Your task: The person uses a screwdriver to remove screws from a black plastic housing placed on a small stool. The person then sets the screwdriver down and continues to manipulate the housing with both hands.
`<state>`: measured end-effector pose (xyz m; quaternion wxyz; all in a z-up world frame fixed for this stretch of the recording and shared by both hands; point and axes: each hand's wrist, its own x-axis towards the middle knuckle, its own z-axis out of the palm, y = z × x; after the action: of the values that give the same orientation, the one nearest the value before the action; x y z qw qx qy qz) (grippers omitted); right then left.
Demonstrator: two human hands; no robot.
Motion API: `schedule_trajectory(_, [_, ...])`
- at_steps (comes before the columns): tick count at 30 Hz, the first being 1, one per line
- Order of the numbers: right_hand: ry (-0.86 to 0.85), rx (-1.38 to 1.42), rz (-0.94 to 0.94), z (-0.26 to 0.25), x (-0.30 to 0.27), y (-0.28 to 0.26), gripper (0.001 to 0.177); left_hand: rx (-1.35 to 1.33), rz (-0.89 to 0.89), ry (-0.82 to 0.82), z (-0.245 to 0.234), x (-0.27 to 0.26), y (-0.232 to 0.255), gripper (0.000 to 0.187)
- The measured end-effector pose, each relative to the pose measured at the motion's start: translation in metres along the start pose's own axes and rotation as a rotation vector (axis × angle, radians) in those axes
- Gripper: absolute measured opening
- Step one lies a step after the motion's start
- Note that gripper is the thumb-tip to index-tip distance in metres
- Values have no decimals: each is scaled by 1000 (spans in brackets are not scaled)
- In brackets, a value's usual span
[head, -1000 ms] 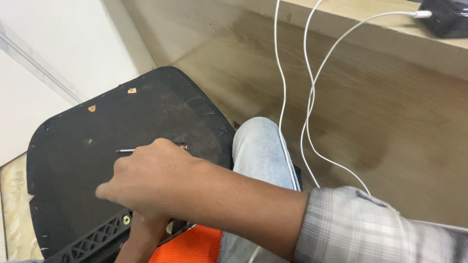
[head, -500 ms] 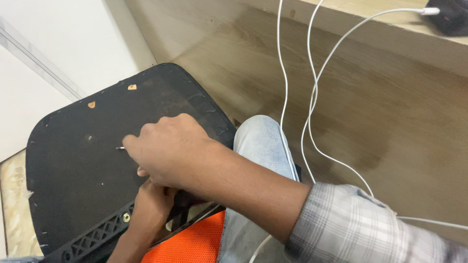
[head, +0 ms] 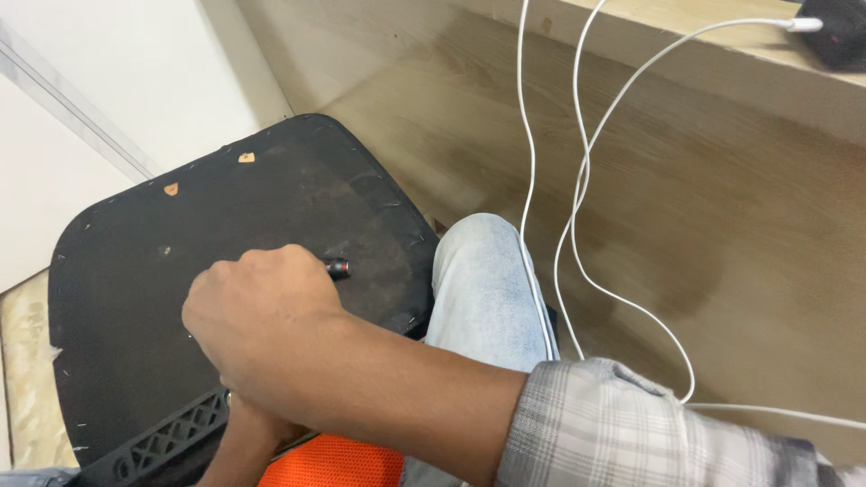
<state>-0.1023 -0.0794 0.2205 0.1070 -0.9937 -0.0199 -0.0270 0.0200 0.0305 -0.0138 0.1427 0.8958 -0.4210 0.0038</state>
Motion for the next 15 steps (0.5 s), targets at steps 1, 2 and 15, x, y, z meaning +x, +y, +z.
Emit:
schedule_trajectory(1, [36,2,5,5,-1,-1,27,-40,-8,25,-3,1,4,54])
schedule_trajectory(2, [72,5,9,10,0,-1,28,-118,-11,62,-8,3,7,53])
schedule_trajectory(15, [119,853,-455,49,74,26,58,-1234,-30,186,-34,12,30,31])
